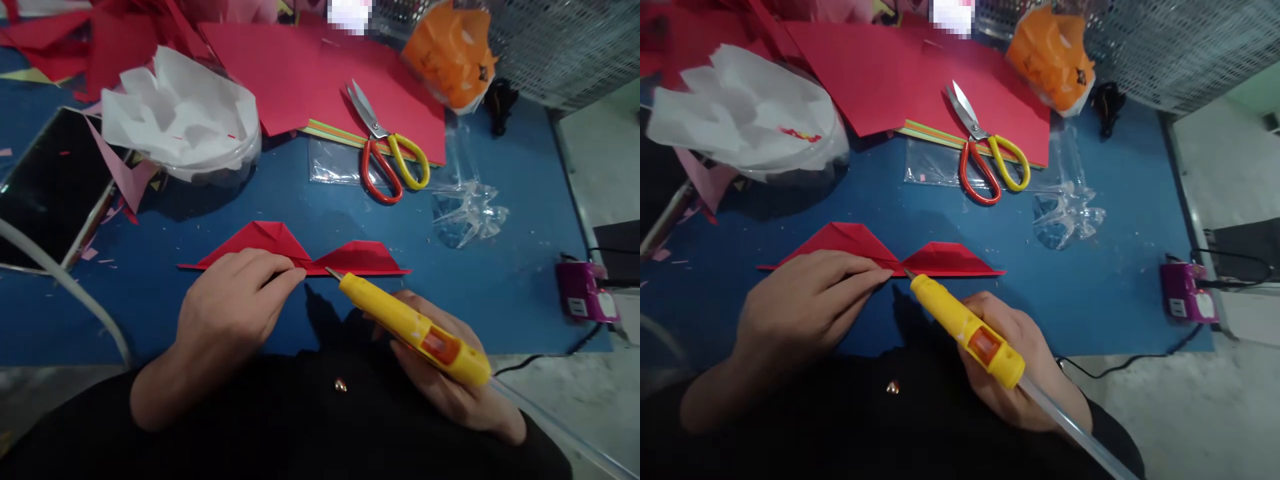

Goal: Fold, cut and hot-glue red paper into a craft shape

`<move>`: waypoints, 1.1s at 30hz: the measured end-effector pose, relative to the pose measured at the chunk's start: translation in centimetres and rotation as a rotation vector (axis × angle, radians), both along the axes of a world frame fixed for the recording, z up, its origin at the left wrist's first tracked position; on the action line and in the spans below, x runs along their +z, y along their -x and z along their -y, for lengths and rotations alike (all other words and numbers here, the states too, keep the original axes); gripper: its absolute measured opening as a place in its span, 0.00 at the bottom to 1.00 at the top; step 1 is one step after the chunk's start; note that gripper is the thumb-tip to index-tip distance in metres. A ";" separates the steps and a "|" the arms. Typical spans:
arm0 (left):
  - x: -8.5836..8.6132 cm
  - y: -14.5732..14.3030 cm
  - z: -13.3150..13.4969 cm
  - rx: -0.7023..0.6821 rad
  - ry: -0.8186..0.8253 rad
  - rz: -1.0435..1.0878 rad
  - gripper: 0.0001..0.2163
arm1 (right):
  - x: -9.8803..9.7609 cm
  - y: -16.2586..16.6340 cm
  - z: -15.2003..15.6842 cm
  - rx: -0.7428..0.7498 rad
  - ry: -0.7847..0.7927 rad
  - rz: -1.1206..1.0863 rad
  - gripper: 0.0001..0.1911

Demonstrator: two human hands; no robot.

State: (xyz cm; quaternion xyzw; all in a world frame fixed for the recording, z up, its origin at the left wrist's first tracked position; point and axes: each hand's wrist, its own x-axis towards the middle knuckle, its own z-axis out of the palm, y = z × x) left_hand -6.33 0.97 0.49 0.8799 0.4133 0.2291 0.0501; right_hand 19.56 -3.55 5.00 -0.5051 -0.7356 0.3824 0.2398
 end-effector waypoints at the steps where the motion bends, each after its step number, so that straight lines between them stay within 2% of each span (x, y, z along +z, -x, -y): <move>1: 0.1 -0.1 0.1 0.015 -0.007 0.003 0.10 | 0.0 0.2 -0.2 0.006 0.000 0.019 0.07; 4: 0.3 -0.2 0.3 0.055 -0.015 -0.023 0.10 | -0.2 0.7 -0.4 0.017 -0.030 0.111 0.04; 10: 0.4 -0.4 0.4 0.074 0.009 -0.067 0.13 | -1.1 1.4 0.0 -0.073 -0.097 0.166 0.04; 16: 0.2 -0.3 0.4 0.063 0.011 -0.073 0.14 | -1.9 1.5 -0.4 0.009 -0.126 0.187 0.05; 20: 0.2 -0.3 0.3 0.055 0.017 -0.063 0.13 | -2.3 1.3 -0.2 0.009 -0.126 0.196 0.04; 23: 0.2 -0.3 0.3 0.050 0.006 -0.059 0.12 | -2.4 1.4 -0.2 -0.006 -0.079 0.191 0.07; 33: 0.1 -0.3 0.5 0.098 0.004 -0.078 0.11 | -1.9 1.6 -0.7 0.033 -0.115 0.225 0.10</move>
